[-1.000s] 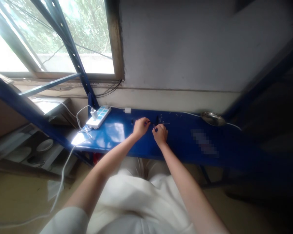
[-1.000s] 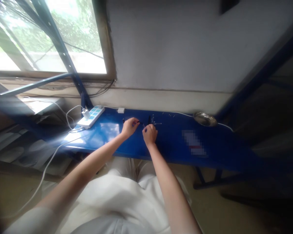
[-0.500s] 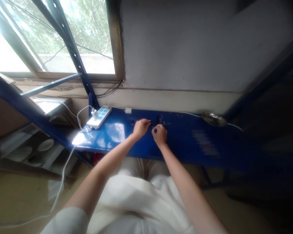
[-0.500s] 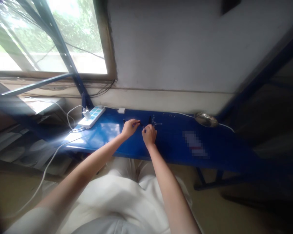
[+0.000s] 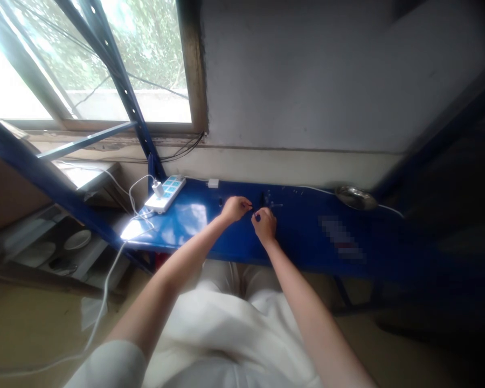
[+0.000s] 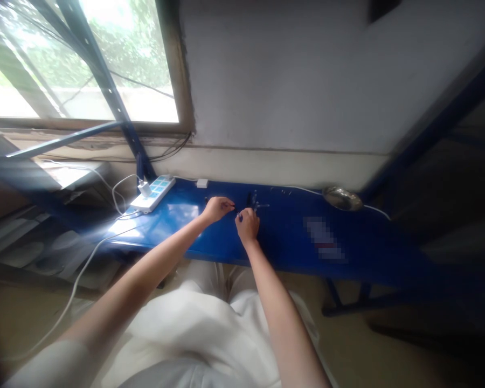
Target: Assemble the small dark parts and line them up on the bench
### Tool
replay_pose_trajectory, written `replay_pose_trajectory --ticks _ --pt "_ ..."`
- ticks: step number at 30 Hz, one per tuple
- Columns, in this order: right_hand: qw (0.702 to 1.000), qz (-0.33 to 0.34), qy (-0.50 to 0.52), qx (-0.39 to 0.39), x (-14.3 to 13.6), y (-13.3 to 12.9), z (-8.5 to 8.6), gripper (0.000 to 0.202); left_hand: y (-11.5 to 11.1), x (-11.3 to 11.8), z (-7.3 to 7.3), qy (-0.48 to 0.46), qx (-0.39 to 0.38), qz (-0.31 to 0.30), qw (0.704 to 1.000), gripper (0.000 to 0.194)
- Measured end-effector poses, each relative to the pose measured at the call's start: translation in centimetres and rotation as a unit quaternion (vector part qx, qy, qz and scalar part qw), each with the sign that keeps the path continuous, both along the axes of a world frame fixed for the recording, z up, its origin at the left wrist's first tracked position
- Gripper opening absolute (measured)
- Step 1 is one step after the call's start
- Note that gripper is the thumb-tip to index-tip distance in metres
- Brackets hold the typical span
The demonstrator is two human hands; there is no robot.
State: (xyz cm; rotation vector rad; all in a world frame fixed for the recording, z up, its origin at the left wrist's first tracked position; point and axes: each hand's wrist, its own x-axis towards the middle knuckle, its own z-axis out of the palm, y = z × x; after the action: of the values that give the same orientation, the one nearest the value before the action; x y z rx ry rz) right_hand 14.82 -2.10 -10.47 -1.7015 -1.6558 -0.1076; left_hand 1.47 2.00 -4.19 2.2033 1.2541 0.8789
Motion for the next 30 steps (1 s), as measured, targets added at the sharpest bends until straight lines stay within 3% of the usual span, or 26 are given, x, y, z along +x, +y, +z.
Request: replay_pose_trajectory --ticks 7,15,20,23,27,30 --pt "0.999 0.033 0.011 0.014 -0.2 0.2 0.2 0.011 0.1 0.3 -0.4 0.071 0.026 -0.02 0.997 0.018" --pt "0.998 0.038 0.032 0.032 -0.4 -0.1 -0.7 0.013 0.0 0.0 0.6 0.153 0.038 -0.018 0.987 0.017" --pt "0.998 0.039 0.035 0.031 -0.5 -0.1 -0.7 0.016 -0.1 0.2 1.5 0.195 0.064 -0.047 0.978 0.016" --pt "0.998 0.041 0.044 0.037 -0.6 -0.2 -0.8 0.018 0.9 -0.1 2.8 0.226 0.083 -0.049 0.969 0.015" --pt "0.997 0.039 0.055 0.042 -0.7 -0.2 -1.1 0.022 3.7 -1.5 4.7 0.235 0.103 0.016 0.967 0.013" --pt "0.996 0.048 0.055 0.042 -0.7 -0.3 -1.3 0.023 5.4 -2.8 5.3 0.281 0.103 0.035 0.953 0.011"
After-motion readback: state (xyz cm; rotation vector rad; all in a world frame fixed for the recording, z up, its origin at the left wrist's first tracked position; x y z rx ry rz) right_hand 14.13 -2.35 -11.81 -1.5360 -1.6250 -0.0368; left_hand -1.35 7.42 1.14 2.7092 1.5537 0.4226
